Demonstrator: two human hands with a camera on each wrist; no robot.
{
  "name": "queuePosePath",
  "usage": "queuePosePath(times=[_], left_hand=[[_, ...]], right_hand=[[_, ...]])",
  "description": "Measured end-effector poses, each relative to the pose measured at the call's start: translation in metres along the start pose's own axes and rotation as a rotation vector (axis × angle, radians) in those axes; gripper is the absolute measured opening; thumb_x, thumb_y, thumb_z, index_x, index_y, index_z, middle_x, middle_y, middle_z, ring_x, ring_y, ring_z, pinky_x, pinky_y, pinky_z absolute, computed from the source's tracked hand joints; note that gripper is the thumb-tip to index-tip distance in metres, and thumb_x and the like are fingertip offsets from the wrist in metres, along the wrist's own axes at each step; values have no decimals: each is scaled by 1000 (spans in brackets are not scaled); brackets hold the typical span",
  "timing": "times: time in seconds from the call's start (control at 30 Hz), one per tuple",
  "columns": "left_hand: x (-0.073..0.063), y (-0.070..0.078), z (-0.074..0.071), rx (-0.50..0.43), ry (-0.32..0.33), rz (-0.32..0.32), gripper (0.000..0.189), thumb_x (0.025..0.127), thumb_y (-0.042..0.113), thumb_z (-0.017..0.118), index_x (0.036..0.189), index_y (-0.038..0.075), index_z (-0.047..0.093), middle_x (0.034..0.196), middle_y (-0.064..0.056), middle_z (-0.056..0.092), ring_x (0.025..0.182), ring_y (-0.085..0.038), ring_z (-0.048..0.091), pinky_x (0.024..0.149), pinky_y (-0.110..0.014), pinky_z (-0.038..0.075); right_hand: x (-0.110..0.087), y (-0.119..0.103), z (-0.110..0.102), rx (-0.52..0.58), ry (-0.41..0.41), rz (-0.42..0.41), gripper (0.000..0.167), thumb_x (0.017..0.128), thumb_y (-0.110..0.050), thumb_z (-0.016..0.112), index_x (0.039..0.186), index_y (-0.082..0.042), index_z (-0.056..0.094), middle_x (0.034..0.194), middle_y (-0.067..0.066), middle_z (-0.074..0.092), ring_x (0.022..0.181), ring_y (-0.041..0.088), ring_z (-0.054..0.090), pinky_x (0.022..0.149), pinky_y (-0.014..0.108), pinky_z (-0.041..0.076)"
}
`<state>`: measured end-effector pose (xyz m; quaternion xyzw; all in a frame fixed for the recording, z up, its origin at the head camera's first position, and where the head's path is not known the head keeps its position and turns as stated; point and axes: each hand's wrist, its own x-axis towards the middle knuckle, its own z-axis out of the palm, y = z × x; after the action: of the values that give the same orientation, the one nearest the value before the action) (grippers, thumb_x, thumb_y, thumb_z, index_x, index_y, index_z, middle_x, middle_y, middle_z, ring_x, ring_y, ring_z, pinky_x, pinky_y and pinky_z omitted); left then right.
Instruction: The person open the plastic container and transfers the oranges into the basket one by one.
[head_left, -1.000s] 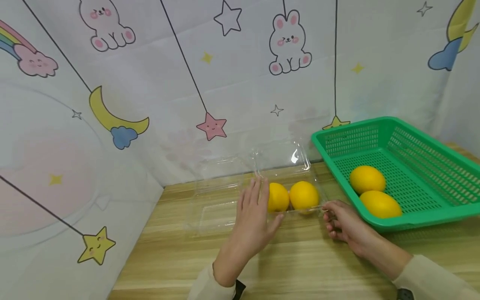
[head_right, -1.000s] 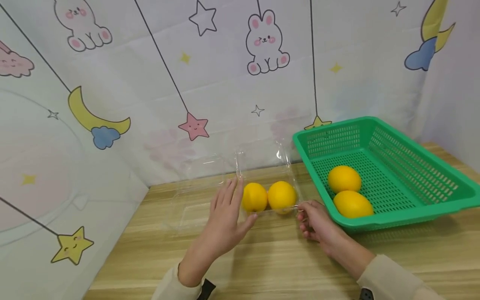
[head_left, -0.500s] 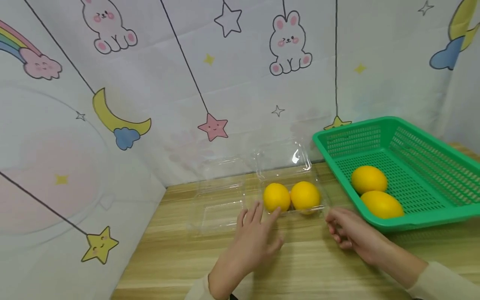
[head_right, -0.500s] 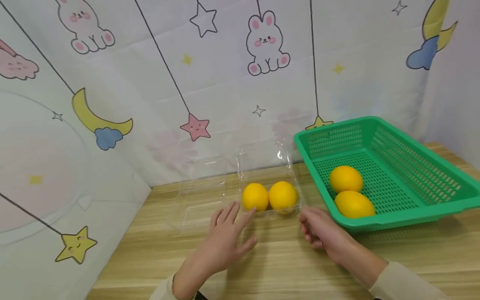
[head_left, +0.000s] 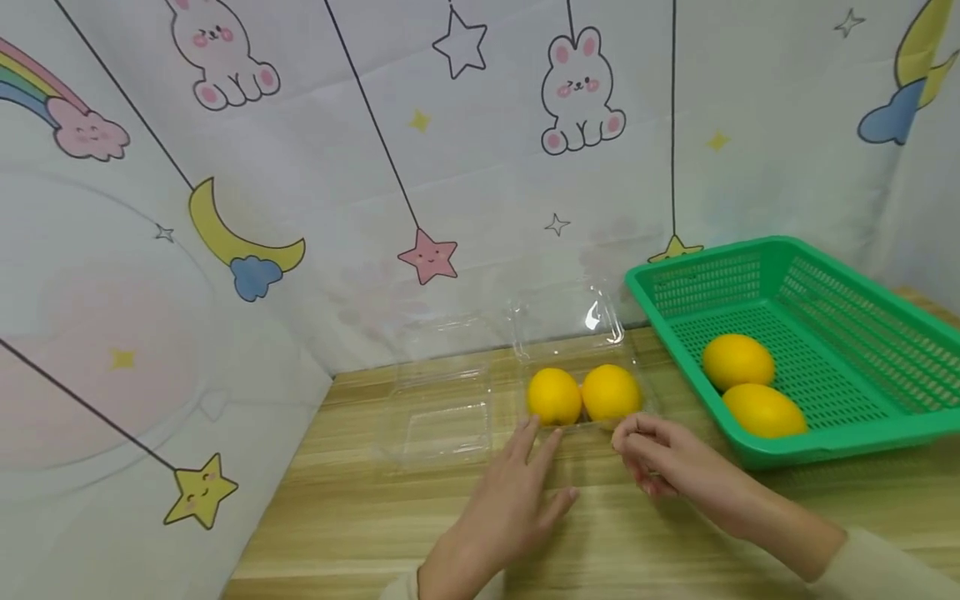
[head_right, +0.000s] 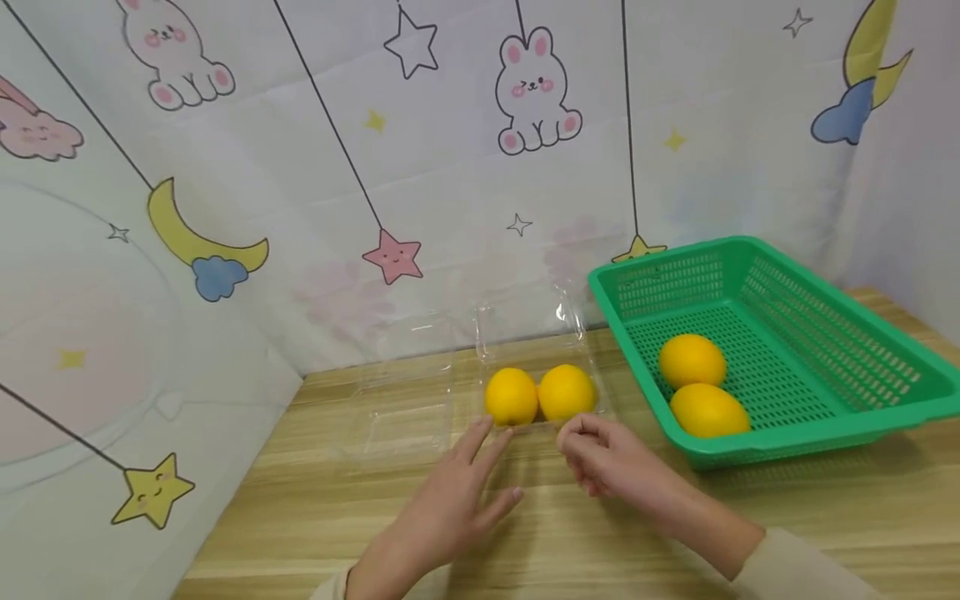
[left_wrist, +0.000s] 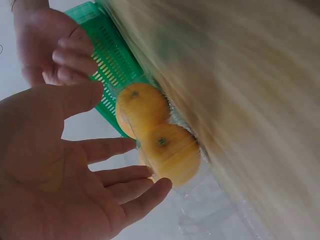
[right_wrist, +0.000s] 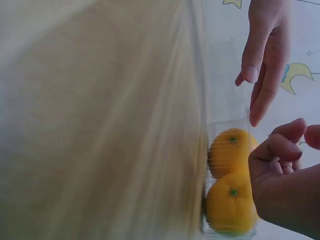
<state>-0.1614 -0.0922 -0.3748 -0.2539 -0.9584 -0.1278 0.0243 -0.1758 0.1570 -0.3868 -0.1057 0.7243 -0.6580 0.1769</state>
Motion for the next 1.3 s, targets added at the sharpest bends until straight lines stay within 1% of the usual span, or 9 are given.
queuePosePath(times=[0.1, 0.3, 0.4, 0.47, 0.6, 0.8, 1.03, 1.13, 1.3], left_hand=[[-2, 0, 2, -13, -5, -5, 69, 104, 42, 67, 160, 9, 46, 170, -20, 33, 157, -35, 35, 121, -56, 38], [-1, -2, 4, 19, -10, -4, 77, 105, 45, 65, 166, 10, 34, 171, -17, 32, 157, -34, 35, 119, -59, 40], [0, -3, 4, 38, -25, -4, 78, 106, 48, 62, 168, 12, 32, 172, -15, 31, 157, -35, 34, 117, -63, 41], [1, -5, 4, 52, -38, -3, 77, 106, 51, 59, 168, 13, 32, 172, -14, 30, 157, -34, 33, 116, -64, 42], [1, -8, 4, 61, -52, 5, 75, 108, 54, 54, 168, 16, 32, 174, -12, 28, 159, -33, 31, 116, -63, 41], [4, -9, 5, 98, -43, 60, 68, 110, 49, 51, 168, 17, 33, 173, -11, 28, 158, -32, 31, 115, -61, 44], [4, -12, 4, 130, -29, 83, 68, 109, 45, 57, 166, 14, 37, 170, -13, 34, 155, -34, 35, 110, -60, 49], [4, -15, 5, 123, -37, 81, 69, 109, 46, 57, 167, 15, 36, 169, -12, 35, 155, -34, 35, 109, -60, 50], [4, -18, 7, 114, -13, 100, 69, 107, 46, 60, 166, 15, 38, 167, -11, 38, 155, -33, 36, 108, -59, 51]], right_hand=[[7, -8, 4, -2, 22, -78, 30, 110, -27, 57, 121, 1, 54, 87, 8, 57, 70, 16, 53, 58, 25, 44], [26, -27, 15, -58, 179, -167, 36, 107, -22, 61, 132, 3, 54, 102, 13, 64, 88, 25, 64, 72, 29, 55], [39, -31, 21, -101, 242, -211, 37, 107, -23, 64, 134, 1, 56, 113, 14, 64, 97, 31, 66, 78, 32, 58], [48, -32, 25, -157, 286, -251, 37, 106, -25, 66, 133, 0, 59, 119, 14, 65, 103, 31, 66, 84, 32, 58], [65, -31, 27, -274, 357, -323, 35, 105, -23, 68, 130, 0, 63, 123, 16, 67, 112, 31, 65, 97, 41, 55], [78, -29, 23, -476, 422, -411, 31, 101, -19, 71, 124, 1, 67, 121, 17, 70, 116, 36, 63, 103, 57, 51], [94, -29, 15, -776, 383, -492, 33, 98, -23, 74, 127, -9, 70, 129, 14, 68, 125, 41, 60, 110, 67, 39], [101, -24, 9, -868, 350, -495, 38, 96, -23, 76, 131, -11, 70, 134, 15, 66, 129, 43, 56, 112, 69, 35], [107, -23, 2, -972, 214, -451, 52, 97, -31, 78, 144, -13, 65, 150, 16, 59, 137, 45, 54, 114, 69, 39]])
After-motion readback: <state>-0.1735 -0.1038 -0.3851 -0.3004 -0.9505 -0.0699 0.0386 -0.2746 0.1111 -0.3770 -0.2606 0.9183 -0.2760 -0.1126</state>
